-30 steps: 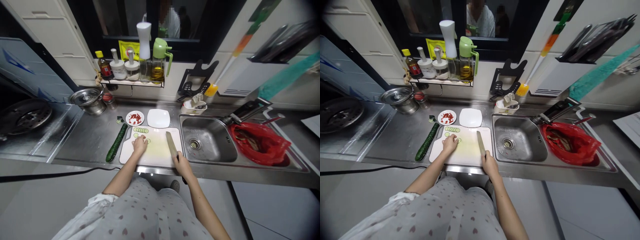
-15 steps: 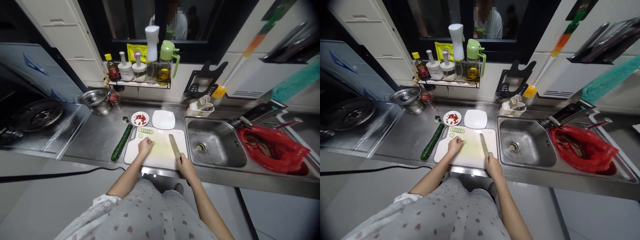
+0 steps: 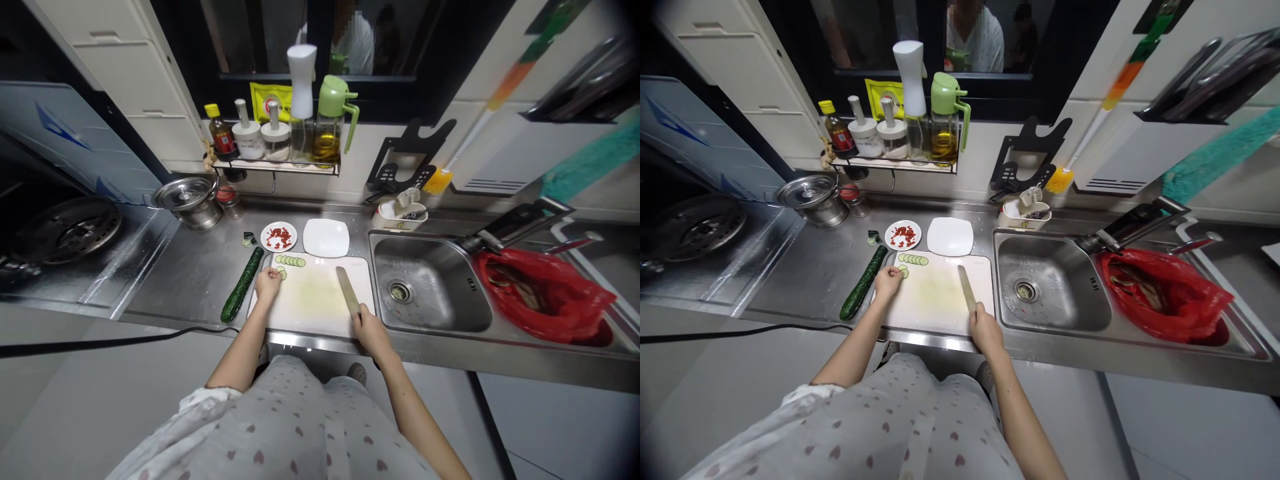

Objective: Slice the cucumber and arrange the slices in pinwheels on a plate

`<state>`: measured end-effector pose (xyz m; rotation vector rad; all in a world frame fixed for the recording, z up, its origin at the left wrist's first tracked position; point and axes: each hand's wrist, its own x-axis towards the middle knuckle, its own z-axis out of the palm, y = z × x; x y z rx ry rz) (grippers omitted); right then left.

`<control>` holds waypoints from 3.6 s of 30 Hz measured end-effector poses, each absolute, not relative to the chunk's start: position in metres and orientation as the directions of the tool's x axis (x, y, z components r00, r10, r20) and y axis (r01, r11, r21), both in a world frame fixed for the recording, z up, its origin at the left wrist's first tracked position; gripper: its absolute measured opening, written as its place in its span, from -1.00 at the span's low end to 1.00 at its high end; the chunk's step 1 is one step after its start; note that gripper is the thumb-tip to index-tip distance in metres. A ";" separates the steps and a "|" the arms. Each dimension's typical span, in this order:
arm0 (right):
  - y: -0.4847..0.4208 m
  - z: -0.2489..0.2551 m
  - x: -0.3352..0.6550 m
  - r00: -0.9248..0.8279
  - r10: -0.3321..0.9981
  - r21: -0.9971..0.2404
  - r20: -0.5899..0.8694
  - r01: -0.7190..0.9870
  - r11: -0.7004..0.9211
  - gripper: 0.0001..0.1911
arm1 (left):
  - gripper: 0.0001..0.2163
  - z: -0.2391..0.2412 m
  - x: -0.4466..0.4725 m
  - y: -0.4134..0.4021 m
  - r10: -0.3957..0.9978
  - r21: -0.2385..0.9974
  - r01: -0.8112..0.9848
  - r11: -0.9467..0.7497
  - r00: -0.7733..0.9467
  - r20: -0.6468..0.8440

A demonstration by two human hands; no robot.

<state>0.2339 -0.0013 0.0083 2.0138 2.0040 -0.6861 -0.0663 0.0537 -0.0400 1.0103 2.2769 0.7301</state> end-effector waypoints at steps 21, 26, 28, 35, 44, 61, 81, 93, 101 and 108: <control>0.002 0.008 0.236 -0.030 0.872 -0.198 -0.488 0.977 -0.077 -0.74 | -0.86 -0.040 -0.076 0.059 0.828 0.448 0.705 0.550 -0.530 -0.182; 0.002 0.009 0.233 -0.029 0.871 -0.179 -0.491 0.982 -0.068 -0.74 | -0.84 -0.034 -0.065 0.063 0.850 0.480 0.723 0.498 -0.515 -0.106; 0.001 0.010 0.232 -0.028 0.867 -0.171 -0.497 0.983 -0.067 -0.73 | -0.83 -0.030 -0.057 0.068 0.867 0.502 0.730 0.464 -0.490 -0.091; 0.000 0.009 0.232 -0.028 0.874 -0.172 -0.485 0.983 -0.064 -0.73 | -0.83 -0.022 -0.029 0.082 0.907 0.528 0.757 0.385 -0.416 -0.066; 0.000 0.010 0.231 -0.031 0.866 -0.167 -0.499 0.984 -0.061 -0.73 | -0.69 -0.025 -0.014 0.096 0.933 0.405 0.841 0.358 -0.343 -0.112; -0.002 0.014 0.230 -0.031 0.859 -0.158 -0.510 0.986 -0.058 -0.72 | -0.77 -0.025 -0.013 0.103 0.938 0.406 0.847 0.345 -0.328 -0.112; -0.002 0.013 0.233 -0.057 0.874 -0.169 -0.482 0.985 -0.029 -0.74 | -0.80 -0.031 -0.010 0.053 0.935 0.495 0.798 0.345 -0.245 -0.257; -0.024 0.033 0.220 -0.266 0.826 -0.185 -0.497 0.963 0.199 -0.77 | -0.85 -0.033 -0.013 0.049 0.918 0.488 0.781 0.391 -0.290 -0.270; -0.026 0.036 0.215 -0.285 0.808 -0.194 -0.516 0.957 0.214 -0.78 | -0.84 -0.031 -0.012 0.050 0.912 0.483 0.779 0.400 -0.287 -0.293; -0.025 0.034 0.212 -0.291 0.805 -0.184 -0.517 0.956 0.227 -0.78 | -0.85 -0.032 -0.013 0.049 0.918 0.489 0.780 0.391 -0.287 -0.275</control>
